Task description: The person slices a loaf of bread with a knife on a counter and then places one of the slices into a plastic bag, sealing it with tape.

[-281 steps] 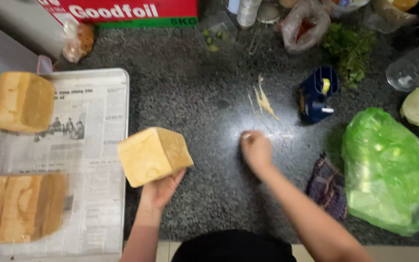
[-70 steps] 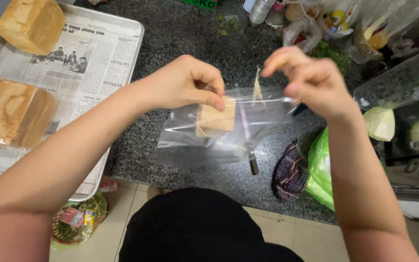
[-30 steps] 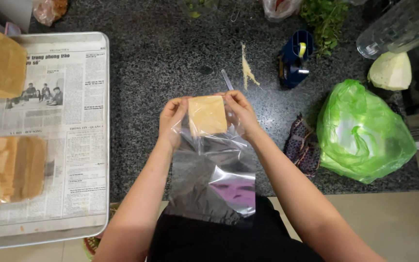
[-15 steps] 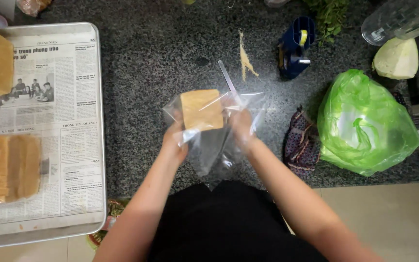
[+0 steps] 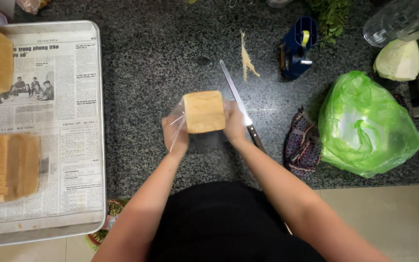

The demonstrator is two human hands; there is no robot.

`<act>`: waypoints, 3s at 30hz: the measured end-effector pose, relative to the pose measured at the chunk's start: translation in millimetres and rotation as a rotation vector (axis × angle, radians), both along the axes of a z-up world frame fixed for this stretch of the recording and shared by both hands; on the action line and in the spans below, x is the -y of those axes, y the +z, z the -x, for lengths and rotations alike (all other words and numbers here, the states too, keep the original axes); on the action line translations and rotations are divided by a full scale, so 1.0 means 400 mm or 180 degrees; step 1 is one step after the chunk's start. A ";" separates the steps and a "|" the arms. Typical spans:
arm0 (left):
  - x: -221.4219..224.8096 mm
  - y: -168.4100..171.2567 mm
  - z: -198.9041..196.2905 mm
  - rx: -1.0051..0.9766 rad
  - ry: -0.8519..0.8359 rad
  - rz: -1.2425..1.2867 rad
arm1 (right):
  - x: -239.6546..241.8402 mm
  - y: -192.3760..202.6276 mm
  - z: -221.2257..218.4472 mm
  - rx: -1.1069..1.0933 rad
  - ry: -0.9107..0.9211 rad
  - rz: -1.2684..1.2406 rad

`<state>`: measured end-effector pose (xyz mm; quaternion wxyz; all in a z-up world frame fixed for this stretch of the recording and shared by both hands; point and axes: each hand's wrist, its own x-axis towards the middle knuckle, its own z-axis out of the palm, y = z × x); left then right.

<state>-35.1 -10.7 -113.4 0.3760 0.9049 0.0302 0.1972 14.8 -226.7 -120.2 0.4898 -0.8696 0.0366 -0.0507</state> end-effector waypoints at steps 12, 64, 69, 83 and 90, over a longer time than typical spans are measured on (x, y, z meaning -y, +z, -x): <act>-0.011 0.320 0.088 0.0277 0.0559 0.0505 | 0.002 0.141 0.017 -0.0263 0.0926 0.1715; 0.050 0.203 -0.138 -0.0917 -0.0639 0.2972 | -0.115 0.218 -0.080 -0.0866 0.0941 -0.2132; 0.003 0.272 -0.018 -0.0368 -0.1342 0.1570 | -0.042 0.254 0.005 -0.0361 0.2145 -0.1512; -0.103 0.671 -0.246 -0.1339 -0.0643 0.0253 | -0.021 0.716 -0.203 -0.0109 0.1012 0.1091; -0.122 0.974 -0.133 -0.2455 -0.0350 -0.0048 | 0.026 0.921 -0.104 -0.0307 0.0958 0.0893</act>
